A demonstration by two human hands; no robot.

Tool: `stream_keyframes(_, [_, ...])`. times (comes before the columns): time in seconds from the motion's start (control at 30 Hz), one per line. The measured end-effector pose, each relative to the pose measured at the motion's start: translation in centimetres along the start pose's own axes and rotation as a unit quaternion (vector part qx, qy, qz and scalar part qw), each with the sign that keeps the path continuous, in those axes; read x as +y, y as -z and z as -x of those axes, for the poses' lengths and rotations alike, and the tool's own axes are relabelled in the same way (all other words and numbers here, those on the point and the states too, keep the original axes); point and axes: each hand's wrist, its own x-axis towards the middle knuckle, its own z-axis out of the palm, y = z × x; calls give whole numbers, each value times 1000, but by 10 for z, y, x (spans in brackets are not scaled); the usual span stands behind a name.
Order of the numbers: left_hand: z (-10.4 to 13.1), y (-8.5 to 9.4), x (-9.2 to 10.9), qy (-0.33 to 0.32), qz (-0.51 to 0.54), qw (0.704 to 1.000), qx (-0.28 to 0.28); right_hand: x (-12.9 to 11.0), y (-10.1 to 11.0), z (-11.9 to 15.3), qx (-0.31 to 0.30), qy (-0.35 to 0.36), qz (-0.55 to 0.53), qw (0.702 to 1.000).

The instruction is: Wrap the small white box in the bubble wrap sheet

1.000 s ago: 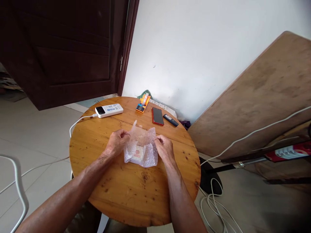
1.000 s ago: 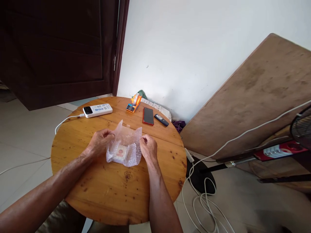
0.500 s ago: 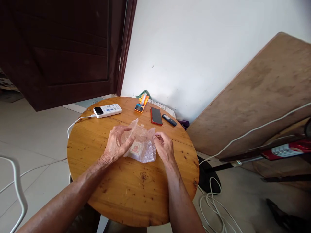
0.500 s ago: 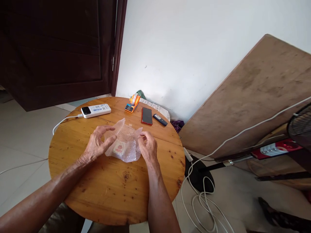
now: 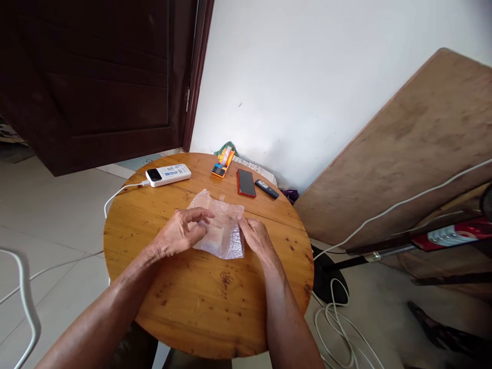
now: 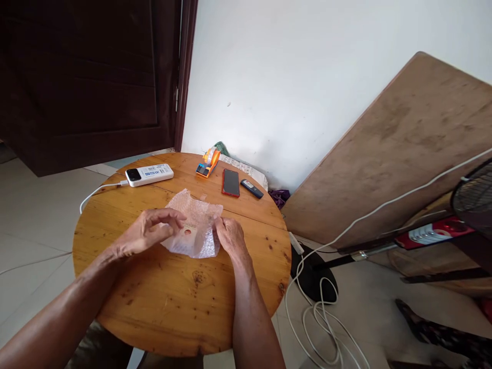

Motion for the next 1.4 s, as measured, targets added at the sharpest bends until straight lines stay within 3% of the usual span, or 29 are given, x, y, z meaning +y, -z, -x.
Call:
stream_keyframes(0.1, [6,12,10,64,124,970,-201,-3,-1,0,-8,5,17,1000])
stream_keyframes(0.17, [8,16,12,121,113,937,-307,-5,-1,1,-6,22,62,998])
stream_keyframes(0.27, [9,19,13,164,79,916,-356,-7,-2,2,12,47,135,990])
stream_keyframes(0.33, [8,20,12,159,115,909,-368,-8,-2,2,28,52,160,985])
stream_keyframes(0.4, [6,18,10,136,162,917,-338,-10,-2,2,42,64,170,982])
stream_keyframes(0.53, [-1,9,-1,77,124,982,-117,-21,0,7,39,130,143,980])
stream_keyframes(0.6, [-3,4,-8,32,65,996,-54,-29,2,11,1,161,96,982])
stream_keyframes(0.67, [-4,0,-12,12,19,998,-54,-34,4,15,-41,177,54,982])
stream_keyframes(0.8, [0,-7,-14,45,-86,988,-123,-34,1,18,-94,211,68,971])
stream_keyframes(1.0, [3,-16,-12,18,-207,962,-176,-28,-5,16,-92,230,107,963])
stream_keyframes(1.1, [3,-21,-15,4,-215,961,-172,-25,3,15,-67,215,92,970])
stream_keyframes(1.23, [2,-29,-21,-26,-258,954,-151,-14,26,17,13,157,78,984])
stream_keyframes(1.4, [1,-34,-28,-88,-321,925,-182,15,51,29,114,67,114,985])
